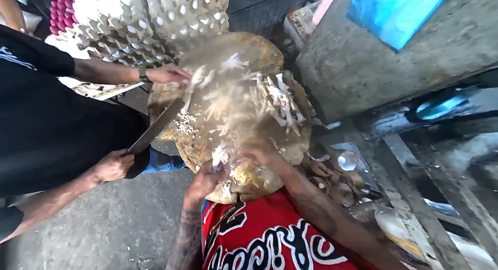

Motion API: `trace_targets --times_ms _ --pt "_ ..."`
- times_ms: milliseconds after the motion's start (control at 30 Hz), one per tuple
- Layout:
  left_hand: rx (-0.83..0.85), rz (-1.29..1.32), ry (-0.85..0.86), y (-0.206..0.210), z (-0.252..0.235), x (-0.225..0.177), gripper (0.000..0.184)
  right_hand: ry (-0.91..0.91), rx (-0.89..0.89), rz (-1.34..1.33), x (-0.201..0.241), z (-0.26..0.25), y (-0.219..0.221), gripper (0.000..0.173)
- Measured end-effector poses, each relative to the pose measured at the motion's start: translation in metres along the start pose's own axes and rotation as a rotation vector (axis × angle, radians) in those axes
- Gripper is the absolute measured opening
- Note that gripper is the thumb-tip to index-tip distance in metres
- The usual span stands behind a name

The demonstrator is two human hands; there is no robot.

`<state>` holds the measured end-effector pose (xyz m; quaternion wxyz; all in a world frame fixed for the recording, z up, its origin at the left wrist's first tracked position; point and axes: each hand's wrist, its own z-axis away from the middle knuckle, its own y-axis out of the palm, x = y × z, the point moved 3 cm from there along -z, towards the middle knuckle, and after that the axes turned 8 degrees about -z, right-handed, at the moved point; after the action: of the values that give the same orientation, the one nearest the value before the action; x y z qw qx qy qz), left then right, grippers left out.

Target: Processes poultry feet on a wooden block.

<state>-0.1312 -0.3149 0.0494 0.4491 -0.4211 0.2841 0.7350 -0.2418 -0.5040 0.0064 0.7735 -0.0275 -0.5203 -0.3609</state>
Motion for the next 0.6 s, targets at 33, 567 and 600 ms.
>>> trace_targets --times_ms 33,567,600 --pt "-0.021 0.0 -0.004 -0.006 0.006 0.0 0.022 -0.002 -0.101 -0.038 0.0 -0.004 -0.012 0.012" --pt "-0.482 -0.38 0.176 -0.013 -0.036 0.01 0.047 0.053 0.199 1.314 0.063 -0.069 0.071 0.034" --pt "-0.451 -0.344 0.185 -0.01 -0.039 0.007 0.051 -0.044 0.211 1.295 0.07 -0.064 0.065 0.031"
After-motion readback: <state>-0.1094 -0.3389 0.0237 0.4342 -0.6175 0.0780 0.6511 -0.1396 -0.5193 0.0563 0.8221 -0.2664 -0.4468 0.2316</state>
